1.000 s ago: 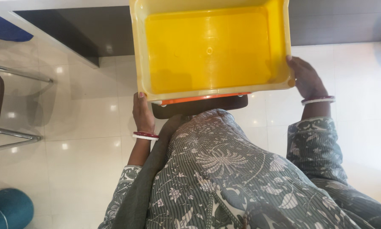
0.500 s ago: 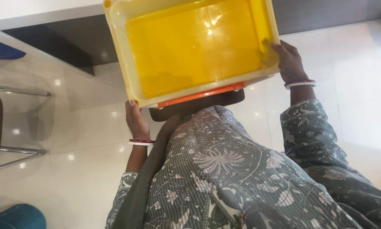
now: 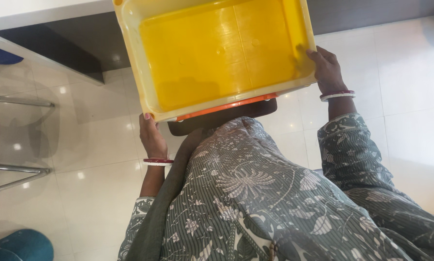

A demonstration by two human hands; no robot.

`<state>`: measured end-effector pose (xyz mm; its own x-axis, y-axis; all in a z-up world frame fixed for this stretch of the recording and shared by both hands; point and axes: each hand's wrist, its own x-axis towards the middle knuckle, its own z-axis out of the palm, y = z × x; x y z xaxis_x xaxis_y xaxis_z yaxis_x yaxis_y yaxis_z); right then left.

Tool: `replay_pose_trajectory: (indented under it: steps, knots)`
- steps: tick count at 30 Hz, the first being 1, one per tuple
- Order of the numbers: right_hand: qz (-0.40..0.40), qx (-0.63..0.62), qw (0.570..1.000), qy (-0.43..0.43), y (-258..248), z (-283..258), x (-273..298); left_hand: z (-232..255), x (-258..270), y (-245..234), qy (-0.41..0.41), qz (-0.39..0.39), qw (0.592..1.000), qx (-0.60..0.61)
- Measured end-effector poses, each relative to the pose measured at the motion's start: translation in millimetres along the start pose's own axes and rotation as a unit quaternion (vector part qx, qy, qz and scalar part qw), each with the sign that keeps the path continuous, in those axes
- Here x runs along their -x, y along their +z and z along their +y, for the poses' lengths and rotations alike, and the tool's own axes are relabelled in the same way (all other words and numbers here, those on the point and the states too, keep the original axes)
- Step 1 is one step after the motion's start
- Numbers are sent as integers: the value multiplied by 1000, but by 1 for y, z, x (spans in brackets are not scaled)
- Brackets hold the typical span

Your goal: The person assembles a small plastic stool by inserting white cylindrical legs into the corners of an orange tray. They then repeat the process with a yellow tray, stacking it on top of the orange one. The person handles the trays and legs by hand, ensuring each leg is securely inserted.

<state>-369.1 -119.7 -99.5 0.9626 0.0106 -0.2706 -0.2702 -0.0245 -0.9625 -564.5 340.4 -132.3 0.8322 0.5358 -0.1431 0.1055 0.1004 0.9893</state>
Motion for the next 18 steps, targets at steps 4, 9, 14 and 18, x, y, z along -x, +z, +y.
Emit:
replay_pose_trajectory:
  steps: [4,9,14,18]
  knots:
    - [-7,13,1000,-3,-6,3,1,1,-1,0,14,-4,1000,-23]
    - [-12,2,1000,-10,-8,7,8,-6,-2,-1,-2,-3,1000,-13]
    - [-21,27,999,-26,-9,3,2,-11,-5,0,-9,-2,1000,-27]
    - [-24,25,999,-32,-12,7,4,-15,-3,-1,-19,-8,1000,-19]
